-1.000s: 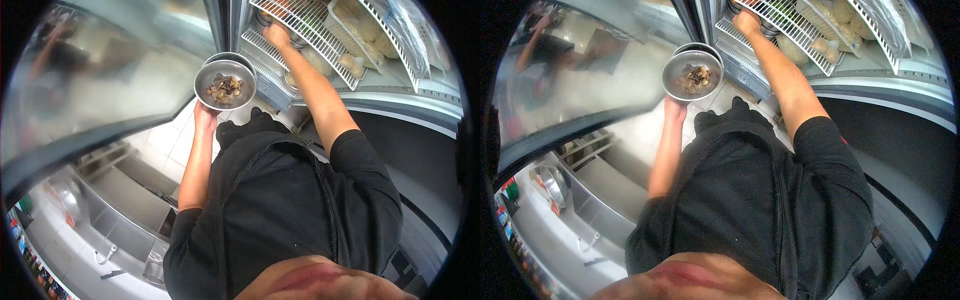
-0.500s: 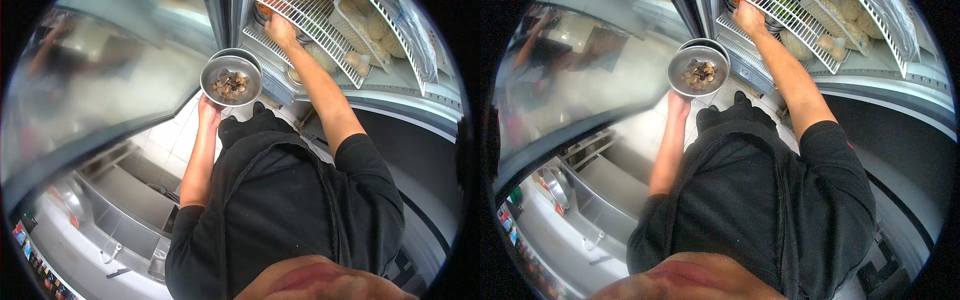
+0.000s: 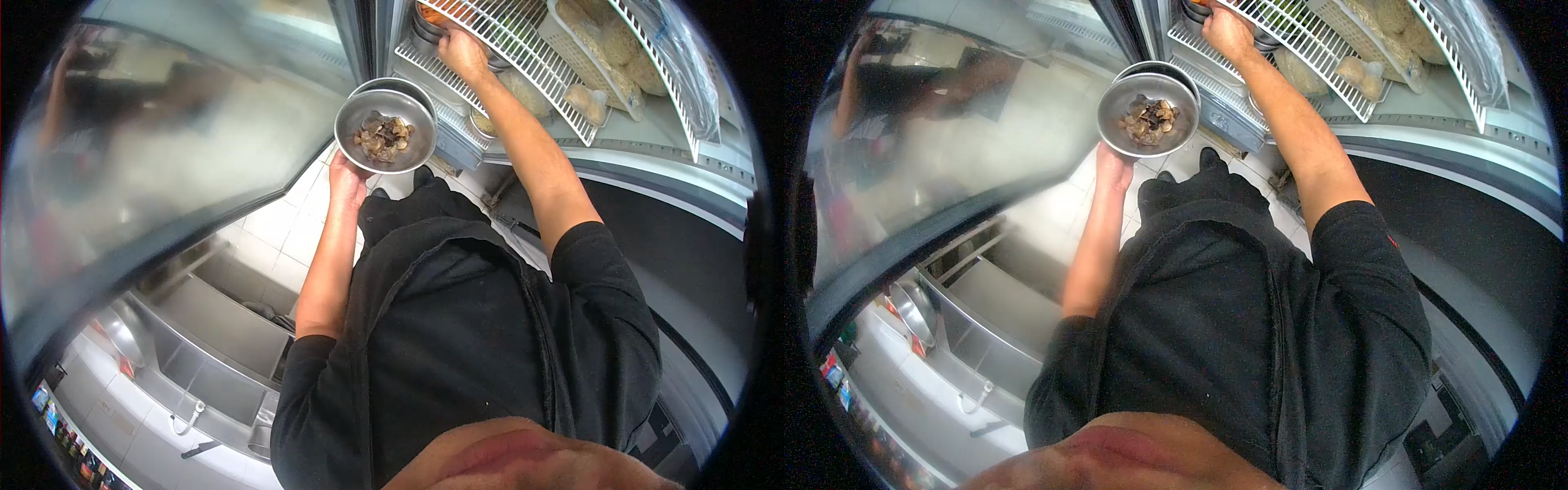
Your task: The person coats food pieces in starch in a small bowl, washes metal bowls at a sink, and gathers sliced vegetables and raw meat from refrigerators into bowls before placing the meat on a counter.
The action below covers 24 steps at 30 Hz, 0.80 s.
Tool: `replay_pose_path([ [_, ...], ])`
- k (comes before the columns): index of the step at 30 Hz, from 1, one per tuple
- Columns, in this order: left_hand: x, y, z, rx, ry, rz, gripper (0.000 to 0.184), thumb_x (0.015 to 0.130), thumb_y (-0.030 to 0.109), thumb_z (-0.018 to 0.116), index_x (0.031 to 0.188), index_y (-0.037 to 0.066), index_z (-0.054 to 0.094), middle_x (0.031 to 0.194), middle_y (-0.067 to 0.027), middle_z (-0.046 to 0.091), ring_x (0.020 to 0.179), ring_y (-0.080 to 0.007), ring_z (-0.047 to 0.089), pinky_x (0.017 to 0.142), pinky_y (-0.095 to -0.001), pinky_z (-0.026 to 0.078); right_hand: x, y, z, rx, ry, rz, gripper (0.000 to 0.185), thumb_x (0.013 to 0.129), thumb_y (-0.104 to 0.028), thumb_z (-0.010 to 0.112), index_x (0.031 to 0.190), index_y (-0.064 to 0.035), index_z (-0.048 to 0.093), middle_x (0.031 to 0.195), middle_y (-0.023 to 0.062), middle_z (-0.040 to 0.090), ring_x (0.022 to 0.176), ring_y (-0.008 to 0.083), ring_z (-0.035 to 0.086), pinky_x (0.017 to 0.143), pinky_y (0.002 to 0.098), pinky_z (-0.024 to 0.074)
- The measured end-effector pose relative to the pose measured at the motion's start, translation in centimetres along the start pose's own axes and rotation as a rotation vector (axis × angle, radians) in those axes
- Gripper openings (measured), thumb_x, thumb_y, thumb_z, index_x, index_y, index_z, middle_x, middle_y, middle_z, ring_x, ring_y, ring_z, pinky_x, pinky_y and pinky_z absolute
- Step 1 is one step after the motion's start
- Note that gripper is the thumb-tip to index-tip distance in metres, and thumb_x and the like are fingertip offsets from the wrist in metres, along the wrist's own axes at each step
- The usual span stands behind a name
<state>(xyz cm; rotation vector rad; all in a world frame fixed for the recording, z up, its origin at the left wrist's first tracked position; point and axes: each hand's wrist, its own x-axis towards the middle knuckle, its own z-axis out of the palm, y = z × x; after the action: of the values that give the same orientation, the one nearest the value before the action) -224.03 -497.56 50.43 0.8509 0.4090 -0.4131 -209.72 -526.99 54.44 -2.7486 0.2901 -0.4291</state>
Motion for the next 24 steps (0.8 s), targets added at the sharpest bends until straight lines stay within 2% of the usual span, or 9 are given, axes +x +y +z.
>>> replay_pose_path([
  [6, -0.2, 0.6, 0.6, 0.002, 0.001, -0.002, 0.027, 0.09, 0.005, 0.056, 0.116, 0.005, 0.059, 0.106, -0.011, 0.066, 0.091, -0.023, 0.068, 0.073, -0.0391, 0.061, 0.5, -0.2, 0.3, 0.014, 0.013, -0.143, 0.043, 0.08, -0.019, 0.055, 0.123, -0.0138, 0.059, 0.112, 0.0235, 0.062, 0.107, 0.0358, 0.06, 0.094, 0.0427, 0.0467],
  [9, -0.2, 0.5, 0.4, 0.019, -0.019, 0.003, 0.027, 0.09, 0.004, 0.055, 0.117, 0.005, 0.059, 0.106, -0.0112, 0.066, 0.091, -0.0231, 0.068, 0.073, -0.0392, 0.061, 2.8, -0.1, 0.6, -0.143, -0.436, 0.088, 0.047, 0.08, -0.019, 0.055, 0.127, -0.0124, 0.056, 0.115, 0.025, 0.06, 0.109, 0.0365, 0.058, 0.096, 0.0432, 0.0452],
  [12, -0.4, 0.9, 0.8, 0.019, -0.021, -0.007, 0.027, 0.09, 0.004, 0.055, 0.117, 0.005, 0.059, 0.106, -0.0115, 0.066, 0.09, -0.0231, 0.068, 0.073, -0.0393, 0.061, 1.2, -3.9, -4.0, -0.045, -0.224, -0.046, 0.045, 0.082, -0.023, 0.055, 0.125, -0.0076, 0.057, 0.113, 0.0245, 0.062, 0.106, 0.0364, 0.06, 0.094, 0.0429, 0.0458],
  [16, -1.3, 1.3, 1.4, 0.008, -0.014, -0.005, 0.027, 0.09, 0.004, 0.055, 0.117, 0.004, 0.059, 0.106, -0.0118, 0.066, 0.09, -0.0228, 0.068, 0.072, -0.0387, 0.061, 3.4, 0.0, -1.1, 0.264, -0.217, 0.022, 0.043, 0.089, -0.033, 0.052, 0.121, -0.0044, 0.058, 0.108, 0.0202, 0.066, 0.1, 0.0317, 0.063, 0.09, 0.0388, 0.0474],
  [19, -1.1, 1.2, 1.2, -0.004, -0.028, 0.0, 0.028, 0.089, 0.003, 0.054, 0.117, 0.003, 0.058, 0.106, -0.012, 0.066, 0.089, -0.0229, 0.069, 0.071, -0.0382, 0.061, 3.1, -1.5, -2.1, 0.277, -0.318, 0.134, 0.042, 0.091, -0.032, 0.051, 0.122, -0.0052, 0.057, 0.11, 0.0198, 0.065, 0.102, 0.0303, 0.062, 0.09, 0.0381, 0.0468],
  [20, -1.0, 1.1, 1.1, -0.01, -0.032, 0.008, 0.028, 0.089, 0.003, 0.054, 0.117, 0.003, 0.058, 0.105, -0.0121, 0.066, 0.089, -0.023, 0.069, 0.071, -0.038, 0.061, 4.1, 2.7, 3.2, 0.358, -0.199, -0.071, 0.039, 0.091, -0.028, 0.052, 0.121, -0.0039, 0.058, 0.11, 0.0178, 0.066, 0.097, 0.0308, 0.063, 0.087, 0.0395, 0.0474],
  [22, -1.4, 1.3, 1.1, -0.02, -0.038, 0.013, 0.029, 0.089, 0.002, 0.054, 0.117, 0.003, 0.057, 0.105, -0.0122, 0.066, 0.088, -0.0231, 0.069, 0.071, -0.0379, 0.061, 3.7, 1.6, 2.7, 0.294, -0.166, -0.065, 0.038, 0.091, -0.025, 0.054, 0.121, -0.0025, 0.058, 0.11, 0.0156, 0.066, 0.09, 0.0274, 0.065, 0.082, 0.0388, 0.0492],
  [23, -1.4, 1.3, 1.0, -0.024, -0.04, 0.015, 0.029, 0.088, 0.002, 0.054, 0.117, 0.003, 0.057, 0.106, -0.0123, 0.066, 0.088, -0.0232, 0.069, 0.071, -0.0378, 0.061, 3.5, 1.0, 2.9, 0.263, -0.151, -0.061, 0.037, 0.091, -0.023, 0.054, 0.12, -0.0018, 0.058, 0.11, 0.0146, 0.066, 0.087, 0.0257, 0.065, 0.08, 0.0384, 0.0501],
  [24, -1.6, 1.4, 1.1, -0.03, -0.034, 0.008, 0.029, 0.088, 0.001, 0.054, 0.117, 0.003, 0.057, 0.106, -0.0124, 0.066, 0.087, -0.0232, 0.069, 0.07, -0.038, 0.061, 3.1, -1.1, 1.5, 0.343, -0.214, 0.05, 0.036, 0.091, -0.021, 0.054, 0.121, -0.0016, 0.058, 0.111, 0.014, 0.066, 0.085, 0.0242, 0.065, 0.077, 0.0371, 0.0513],
])
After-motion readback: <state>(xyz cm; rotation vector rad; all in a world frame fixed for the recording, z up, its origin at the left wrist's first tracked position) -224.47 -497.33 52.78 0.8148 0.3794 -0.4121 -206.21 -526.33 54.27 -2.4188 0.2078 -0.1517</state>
